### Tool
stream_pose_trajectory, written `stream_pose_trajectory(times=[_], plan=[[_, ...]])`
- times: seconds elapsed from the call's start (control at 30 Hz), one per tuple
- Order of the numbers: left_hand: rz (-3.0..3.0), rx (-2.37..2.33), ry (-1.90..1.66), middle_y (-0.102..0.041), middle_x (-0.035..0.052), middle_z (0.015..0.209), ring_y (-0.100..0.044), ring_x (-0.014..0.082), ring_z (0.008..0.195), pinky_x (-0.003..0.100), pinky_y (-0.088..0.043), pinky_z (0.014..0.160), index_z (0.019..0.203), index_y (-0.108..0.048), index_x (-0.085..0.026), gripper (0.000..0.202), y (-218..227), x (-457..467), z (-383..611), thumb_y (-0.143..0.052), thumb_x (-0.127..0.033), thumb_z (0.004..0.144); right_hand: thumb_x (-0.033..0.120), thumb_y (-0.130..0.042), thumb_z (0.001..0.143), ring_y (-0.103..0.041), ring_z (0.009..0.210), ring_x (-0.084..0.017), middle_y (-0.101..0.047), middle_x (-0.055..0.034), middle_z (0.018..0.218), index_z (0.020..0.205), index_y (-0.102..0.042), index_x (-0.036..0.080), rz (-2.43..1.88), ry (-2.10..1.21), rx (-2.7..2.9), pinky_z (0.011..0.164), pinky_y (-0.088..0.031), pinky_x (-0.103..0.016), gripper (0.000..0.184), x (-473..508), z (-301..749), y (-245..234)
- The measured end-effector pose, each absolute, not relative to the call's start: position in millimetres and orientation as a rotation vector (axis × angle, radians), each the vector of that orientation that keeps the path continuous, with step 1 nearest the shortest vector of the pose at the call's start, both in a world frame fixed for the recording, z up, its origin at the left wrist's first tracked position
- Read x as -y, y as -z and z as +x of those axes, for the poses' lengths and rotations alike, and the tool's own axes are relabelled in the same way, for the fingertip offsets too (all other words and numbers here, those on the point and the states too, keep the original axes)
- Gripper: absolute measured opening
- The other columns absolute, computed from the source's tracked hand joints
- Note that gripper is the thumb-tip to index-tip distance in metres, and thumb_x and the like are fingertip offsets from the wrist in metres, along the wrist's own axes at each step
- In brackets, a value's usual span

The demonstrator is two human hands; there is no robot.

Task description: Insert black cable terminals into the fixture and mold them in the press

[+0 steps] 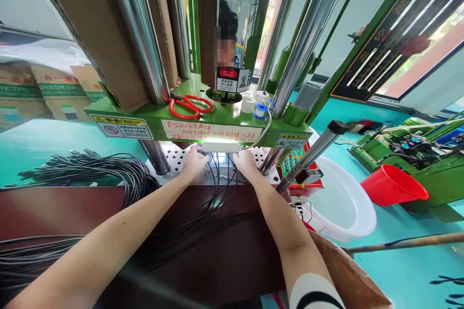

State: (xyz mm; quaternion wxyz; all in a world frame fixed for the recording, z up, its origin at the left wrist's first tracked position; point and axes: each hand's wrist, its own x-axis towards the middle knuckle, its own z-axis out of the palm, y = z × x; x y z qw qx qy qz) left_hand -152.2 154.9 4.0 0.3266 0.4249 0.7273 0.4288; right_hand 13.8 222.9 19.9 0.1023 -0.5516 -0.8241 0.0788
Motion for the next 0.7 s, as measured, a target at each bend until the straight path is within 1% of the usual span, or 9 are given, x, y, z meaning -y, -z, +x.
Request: stream_pose_trajectory(times=[0.07, 0.13, 0.27, 0.37, 0.47, 0.53, 0.63, 0.7], plan=[[1.266, -2.029, -1.052, -0.058, 0.0049, 0.074, -0.058, 0.024, 0.082, 0.036, -0.043, 0.076, 0.111, -0.046, -0.017, 0.039, -6, -154, -156, -0.051, -0.018, 0.072, 0.023, -0.038, 0.083, -0.059, 0.081, -0.024, -0.067, -0.0112, 0.079, 0.08, -0.068, 0.013, -1.681, -0.161, 2.42, 0.071, -0.04, -0.03, 0.031, -220, 12, -18], [1.403, -2.118, -0.972, -0.06, 0.008, 0.079, -0.057, 0.0269, 0.089, 0.037, -0.04, 0.08, 0.107, -0.051, -0.016, 0.035, -7, -152, -157, -0.048, -0.018, 0.073, 0.023, -0.037, 0.084, -0.059, 0.081, -0.024, -0.067, -0.0132, 0.083, 0.082, -0.067, 0.012, -1.712, -0.112, 2.416, 0.072, -0.04, -0.031, 0.033, -219, 9, -17], [1.58, -2.231, -0.802, -0.062, 0.014, 0.078, -0.059, 0.0286, 0.086, 0.036, -0.041, 0.076, 0.1, -0.055, -0.011, 0.027, -8, -154, -156, -0.04, -0.017, 0.078, 0.024, -0.033, 0.086, -0.06, 0.08, -0.024, -0.067, -0.0148, 0.085, 0.085, -0.068, 0.011, -1.741, -0.069, 2.422, 0.073, -0.04, -0.031, 0.037, -219, 6, -14], [1.65, -2.284, -0.697, -0.063, 0.0154, 0.076, -0.061, 0.0285, 0.083, 0.036, -0.042, 0.073, 0.102, -0.055, -0.009, 0.029, -8, -158, -157, -0.036, -0.014, 0.08, 0.024, -0.034, 0.086, -0.06, 0.083, -0.024, -0.067, -0.015, 0.087, 0.087, -0.068, 0.011, -1.757, -0.058, 2.425, 0.074, -0.04, -0.031, 0.036, -220, 6, -14], [1.7, -2.323, -0.648, -0.063, 0.0167, 0.079, -0.061, 0.0294, 0.084, 0.036, -0.042, 0.072, 0.106, -0.054, -0.009, 0.032, -12, -158, -158, -0.036, -0.014, 0.08, 0.024, -0.036, 0.086, -0.059, 0.087, -0.025, -0.066, -0.0148, 0.091, 0.092, -0.067, 0.012, -1.744, -0.047, 2.429, 0.076, -0.041, -0.031, 0.034, -220, 6, -18], [1.73, -2.35, -0.655, -0.063, 0.0183, 0.086, -0.059, 0.031, 0.09, 0.038, -0.042, 0.074, 0.108, -0.053, -0.01, 0.032, -17, -156, -155, -0.036, -0.017, 0.081, 0.027, -0.036, 0.087, -0.059, 0.091, -0.025, -0.065, -0.0137, 0.096, 0.099, -0.065, 0.014, -1.716, -0.037, 2.431, 0.078, -0.041, -0.031, 0.034, -219, 5, -23], [1.811, -2.356, -0.69, -0.06, 0.0189, 0.103, -0.054, 0.0312, 0.101, 0.038, -0.041, 0.079, 0.108, -0.053, -0.012, 0.034, -21, -151, -146, -0.034, -0.028, 0.085, 0.031, -0.036, 0.088, -0.057, 0.096, -0.024, -0.065, -0.0115, 0.101, 0.108, -0.061, 0.017, -1.683, -0.029, 2.426, 0.082, -0.04, -0.032, 0.035, -216, -1, -29], [1.864, -2.334, -0.68, -0.06, 0.0182, 0.105, -0.054, 0.0304, 0.101, 0.038, -0.042, 0.079, 0.104, -0.055, -0.013, 0.035, -21, -151, -139, -0.034, -0.033, 0.085, 0.031, -0.038, 0.087, -0.057, 0.097, -0.024, -0.065, -0.0111, 0.102, 0.108, -0.061, 0.017, -1.685, -0.036, 2.423, 0.083, -0.04, -0.031, 0.034, -215, -7, -31]])
